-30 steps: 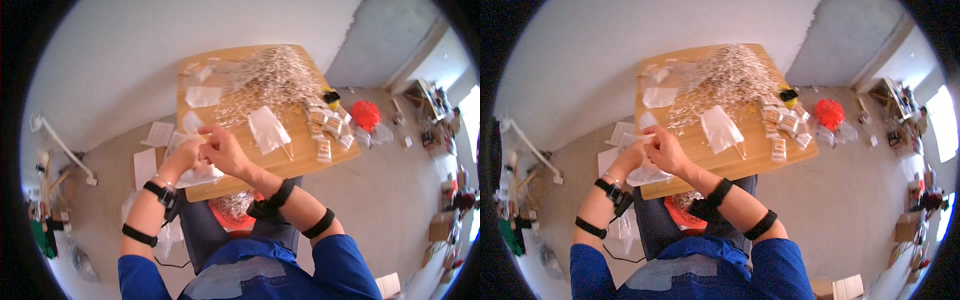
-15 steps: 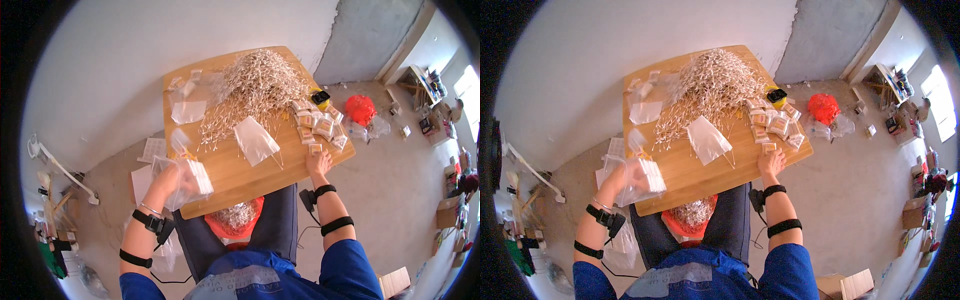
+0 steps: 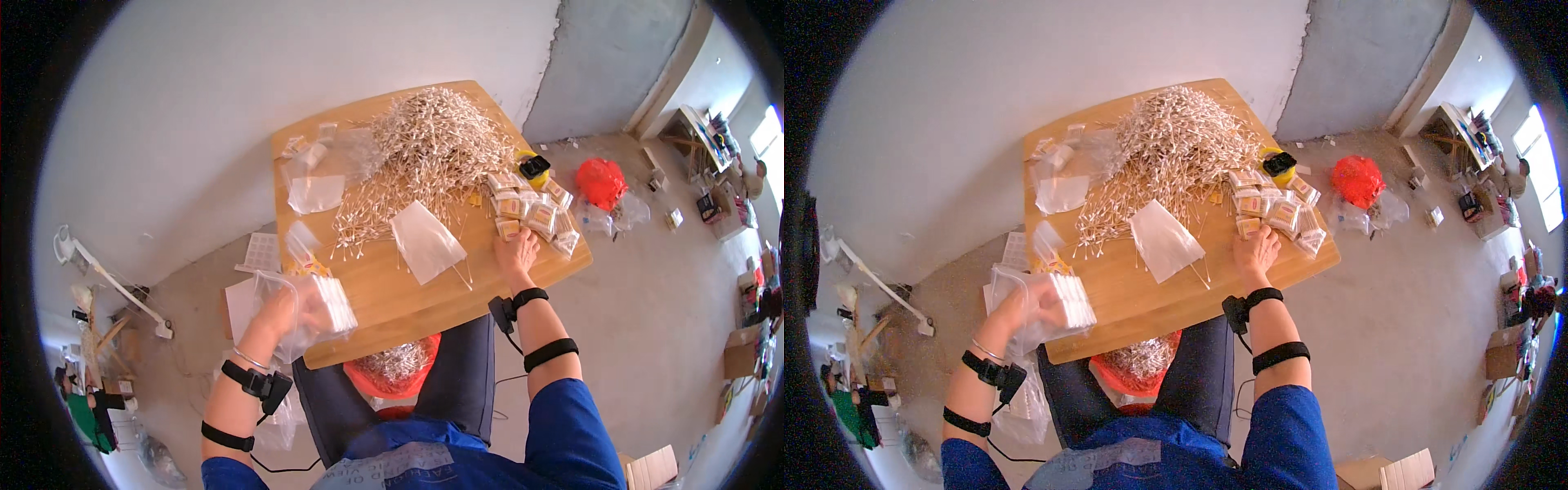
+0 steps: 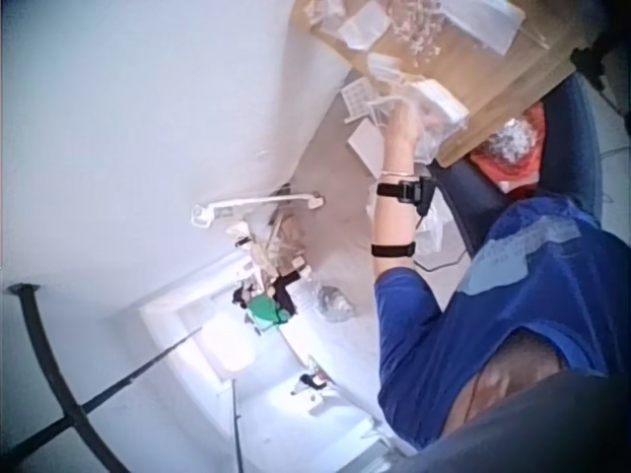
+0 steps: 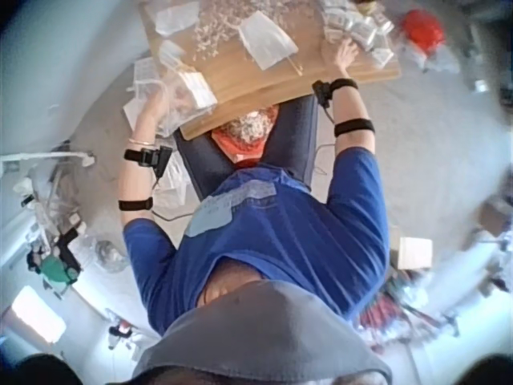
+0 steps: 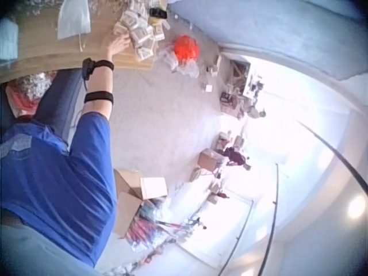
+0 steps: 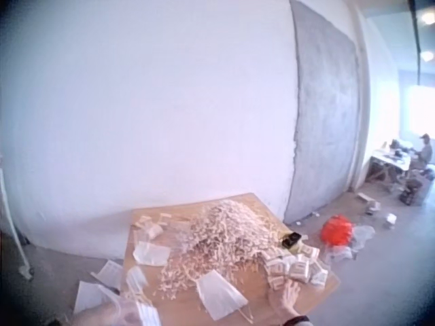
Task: The person repeatedly picks up small packets of cotton swabs from a wooden table and places them into a larger clear plastic bag. They arrange the packets inside the bag and occasionally adjust the pile of loose swabs on the table. The task continues with the same repetitive packing motion throughout the clip.
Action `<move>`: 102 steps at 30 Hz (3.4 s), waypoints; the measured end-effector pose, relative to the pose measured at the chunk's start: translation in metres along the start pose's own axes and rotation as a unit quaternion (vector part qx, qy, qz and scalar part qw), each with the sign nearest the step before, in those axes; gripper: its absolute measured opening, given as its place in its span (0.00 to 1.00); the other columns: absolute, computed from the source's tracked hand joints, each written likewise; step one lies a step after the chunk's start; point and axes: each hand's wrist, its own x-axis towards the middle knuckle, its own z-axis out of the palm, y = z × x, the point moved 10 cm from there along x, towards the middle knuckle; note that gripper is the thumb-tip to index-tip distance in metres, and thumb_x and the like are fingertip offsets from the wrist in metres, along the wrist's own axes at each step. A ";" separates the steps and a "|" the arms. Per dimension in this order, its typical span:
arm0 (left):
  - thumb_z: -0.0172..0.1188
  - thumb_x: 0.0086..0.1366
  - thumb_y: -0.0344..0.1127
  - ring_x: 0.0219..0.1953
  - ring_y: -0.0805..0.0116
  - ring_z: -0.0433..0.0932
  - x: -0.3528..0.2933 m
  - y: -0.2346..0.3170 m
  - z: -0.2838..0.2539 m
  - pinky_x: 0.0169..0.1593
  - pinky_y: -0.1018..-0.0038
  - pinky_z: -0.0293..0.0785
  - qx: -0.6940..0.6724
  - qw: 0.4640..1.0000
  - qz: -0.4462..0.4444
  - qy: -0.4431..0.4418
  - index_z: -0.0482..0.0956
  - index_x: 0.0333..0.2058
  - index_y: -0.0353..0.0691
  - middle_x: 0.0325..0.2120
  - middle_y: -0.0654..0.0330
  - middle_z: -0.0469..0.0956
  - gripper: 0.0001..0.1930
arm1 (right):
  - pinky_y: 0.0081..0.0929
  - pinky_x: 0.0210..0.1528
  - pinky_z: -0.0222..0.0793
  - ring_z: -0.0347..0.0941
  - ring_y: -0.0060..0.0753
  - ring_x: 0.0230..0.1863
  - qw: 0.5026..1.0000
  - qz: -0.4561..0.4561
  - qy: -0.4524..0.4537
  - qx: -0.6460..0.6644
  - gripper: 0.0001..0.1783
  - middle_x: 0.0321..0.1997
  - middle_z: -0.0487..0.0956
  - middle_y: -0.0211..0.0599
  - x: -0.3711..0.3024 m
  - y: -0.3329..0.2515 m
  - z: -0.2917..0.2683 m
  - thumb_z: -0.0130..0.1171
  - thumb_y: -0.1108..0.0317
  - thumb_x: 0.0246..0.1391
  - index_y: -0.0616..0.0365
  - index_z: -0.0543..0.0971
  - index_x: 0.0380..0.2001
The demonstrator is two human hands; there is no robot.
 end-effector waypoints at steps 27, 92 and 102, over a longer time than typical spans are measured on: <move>0.64 0.53 0.30 0.36 0.55 0.78 -0.039 0.071 -0.050 0.40 0.66 0.73 0.176 0.983 -0.047 -0.008 0.75 0.41 0.35 0.33 0.49 0.78 0.15 | 0.42 0.65 0.53 0.56 0.45 0.65 0.816 -0.535 -0.139 -0.167 0.32 0.61 0.65 0.33 -0.099 -0.077 -0.001 0.59 0.69 0.45 0.43 0.68 0.57; 0.59 0.57 0.36 0.23 0.67 0.78 -0.142 0.002 -0.078 0.27 0.70 0.71 -0.255 0.851 -0.014 0.458 0.78 0.38 0.35 0.21 0.55 0.79 0.12 | 0.33 0.46 0.71 0.76 0.43 0.42 0.676 -0.575 -0.451 -0.098 0.29 0.39 0.79 0.46 -0.339 -0.366 -0.019 0.69 0.65 0.37 0.61 0.76 0.47; 0.58 0.58 0.37 0.19 0.67 0.76 -0.132 0.008 -0.076 0.24 0.72 0.68 -0.257 0.876 0.006 0.408 0.78 0.37 0.36 0.17 0.56 0.77 0.12 | 0.40 0.45 0.74 0.71 0.49 0.53 0.586 -0.690 -0.247 -0.345 0.20 0.47 0.78 0.44 -0.359 -0.364 0.030 0.61 0.68 0.43 0.59 0.76 0.43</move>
